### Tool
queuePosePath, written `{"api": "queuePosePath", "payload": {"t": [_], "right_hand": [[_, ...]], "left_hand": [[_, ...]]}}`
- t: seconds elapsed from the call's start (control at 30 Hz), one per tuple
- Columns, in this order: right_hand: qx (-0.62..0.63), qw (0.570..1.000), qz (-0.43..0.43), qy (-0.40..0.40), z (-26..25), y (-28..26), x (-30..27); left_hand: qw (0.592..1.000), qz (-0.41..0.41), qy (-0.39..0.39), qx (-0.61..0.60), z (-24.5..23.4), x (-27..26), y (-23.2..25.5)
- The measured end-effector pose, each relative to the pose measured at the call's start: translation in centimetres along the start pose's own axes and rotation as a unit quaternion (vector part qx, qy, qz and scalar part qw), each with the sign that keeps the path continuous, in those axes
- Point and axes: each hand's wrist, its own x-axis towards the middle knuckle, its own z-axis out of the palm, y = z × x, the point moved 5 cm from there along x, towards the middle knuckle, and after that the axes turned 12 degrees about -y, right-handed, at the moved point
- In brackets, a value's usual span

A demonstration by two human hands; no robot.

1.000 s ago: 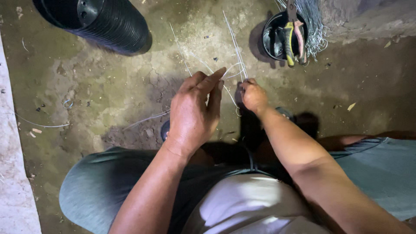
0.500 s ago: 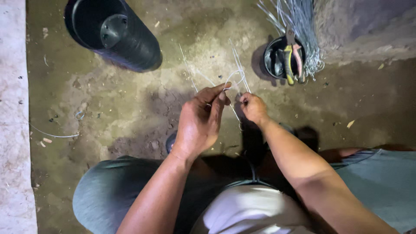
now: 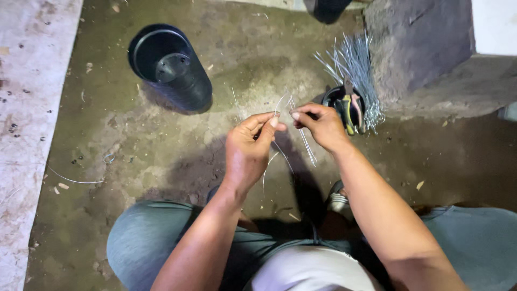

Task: The person sits on the floor and repeatedly twists thin metal wires together by hand, then uses pliers to tighten the twisted sections. The person handles multiple wire pieces one at a time, twisting and tightening them in a repetitive sequence.

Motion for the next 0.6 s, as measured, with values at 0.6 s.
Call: {"api": "queuePosePath", "payload": {"t": [0.6], "right_hand": [[-0.041,0.997,-0.018,-0.063,2.3,-9.8,-6.2]], "left_hand": [[0.992,0.074,0.001,0.107,1.5,-0.1,0.4]]}}
